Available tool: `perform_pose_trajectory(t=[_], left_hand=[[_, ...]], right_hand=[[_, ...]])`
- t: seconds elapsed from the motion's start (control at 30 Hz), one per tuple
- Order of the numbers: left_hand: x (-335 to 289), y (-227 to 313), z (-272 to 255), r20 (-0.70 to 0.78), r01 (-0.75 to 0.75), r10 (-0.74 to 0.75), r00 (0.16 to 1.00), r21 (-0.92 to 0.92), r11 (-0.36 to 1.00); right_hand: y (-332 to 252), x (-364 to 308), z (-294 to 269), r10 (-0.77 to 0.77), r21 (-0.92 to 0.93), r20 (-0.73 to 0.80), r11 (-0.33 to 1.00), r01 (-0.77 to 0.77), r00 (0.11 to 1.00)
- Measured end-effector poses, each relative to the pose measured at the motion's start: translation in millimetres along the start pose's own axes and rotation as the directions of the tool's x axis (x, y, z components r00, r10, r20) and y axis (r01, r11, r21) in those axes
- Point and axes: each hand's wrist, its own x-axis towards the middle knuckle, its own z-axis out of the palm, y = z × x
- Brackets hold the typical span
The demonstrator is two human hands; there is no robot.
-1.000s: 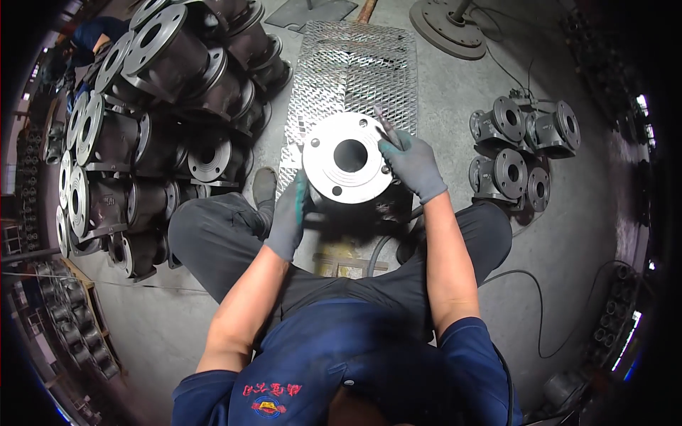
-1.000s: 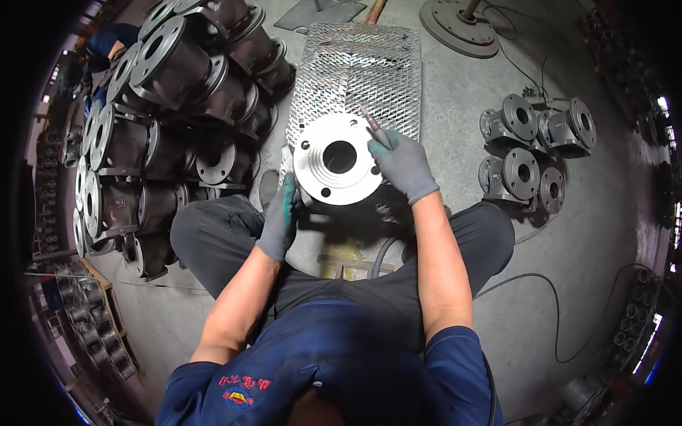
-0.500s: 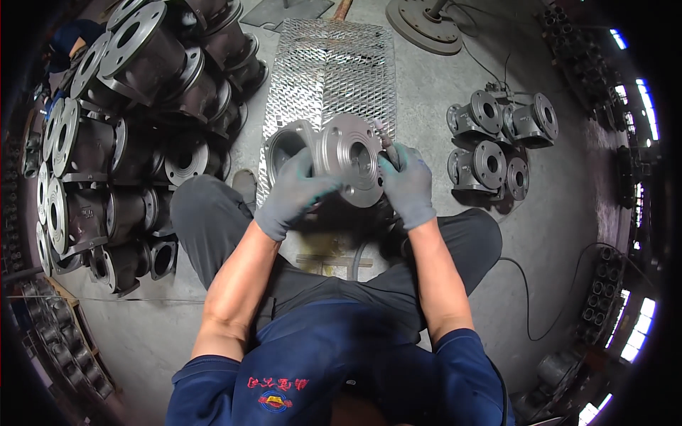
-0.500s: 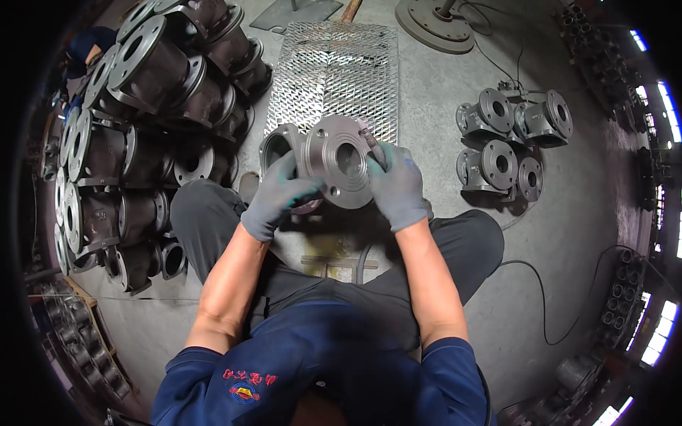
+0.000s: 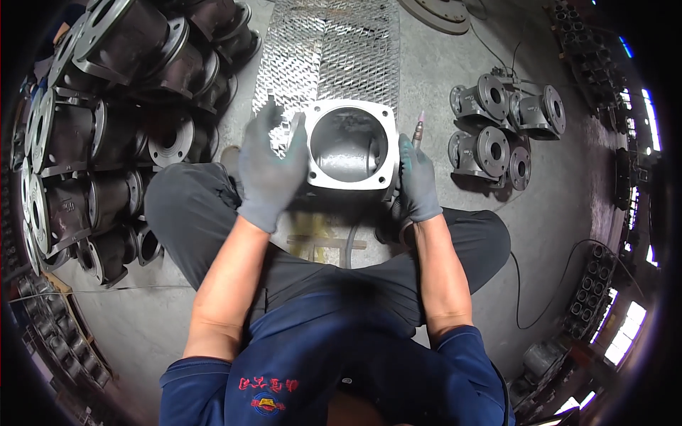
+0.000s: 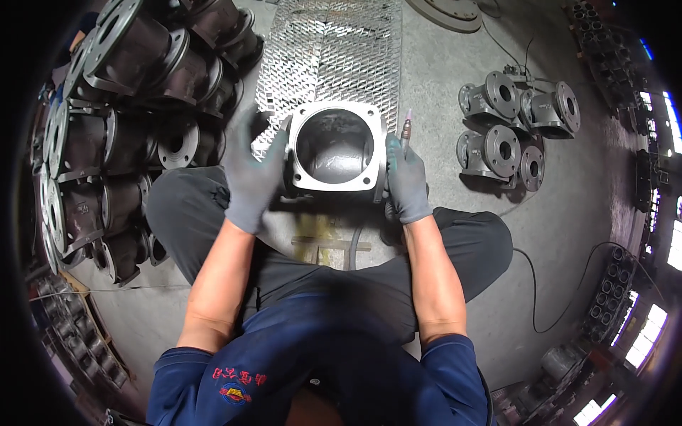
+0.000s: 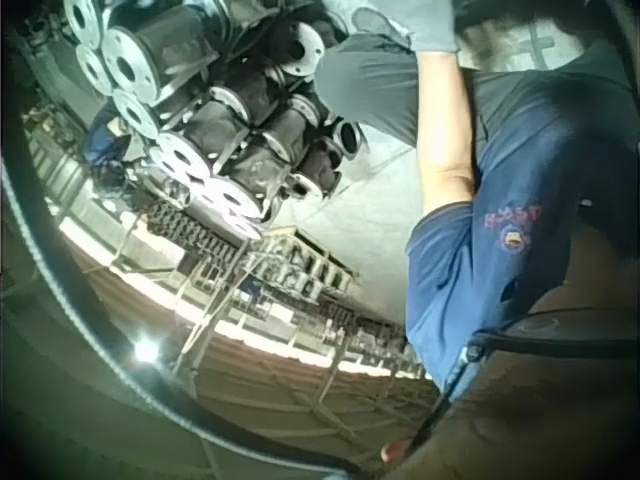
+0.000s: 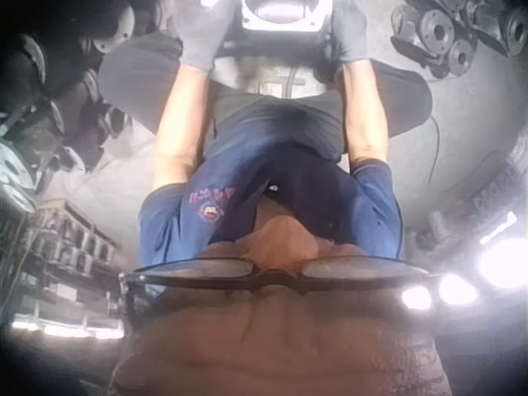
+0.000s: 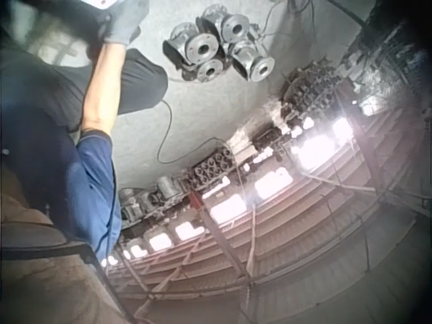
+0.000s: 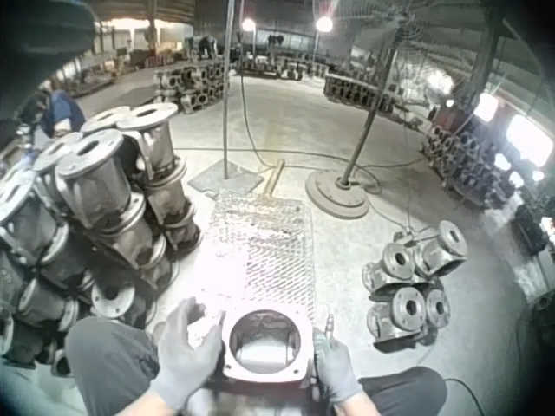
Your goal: The person grinds the surfaces of a metal casting using a rotary tool, sets it aside, and picks up another metal casting to grind its interior and exterior with the tool.
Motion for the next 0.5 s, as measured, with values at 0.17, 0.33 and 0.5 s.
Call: perform_pose_trajectory(t=[0.17, 0.33, 0.5], left_hand=[[-6, -47, 31, 0.298, 0.492, -0.443, 0.846, -0.115, 0.863], [-3, -60, 37, 0.274, 0.549, -0.514, 0.813, -0.065, 0.833], [4, -78, 40, 0.370, 0.320, -0.294, 0.881, -0.009, 0.947]], right_hand=[[10, 9, 11, 0.156, 0.057, 0.037, 0.986, -0.158, 0.987], [-4, 5, 34, 0.269, 0.349, 0.109, 0.891, -0.291, 0.957], [-2, 17, 26, 0.276, 0.325, 0.162, 0.891, -0.316, 0.947]])
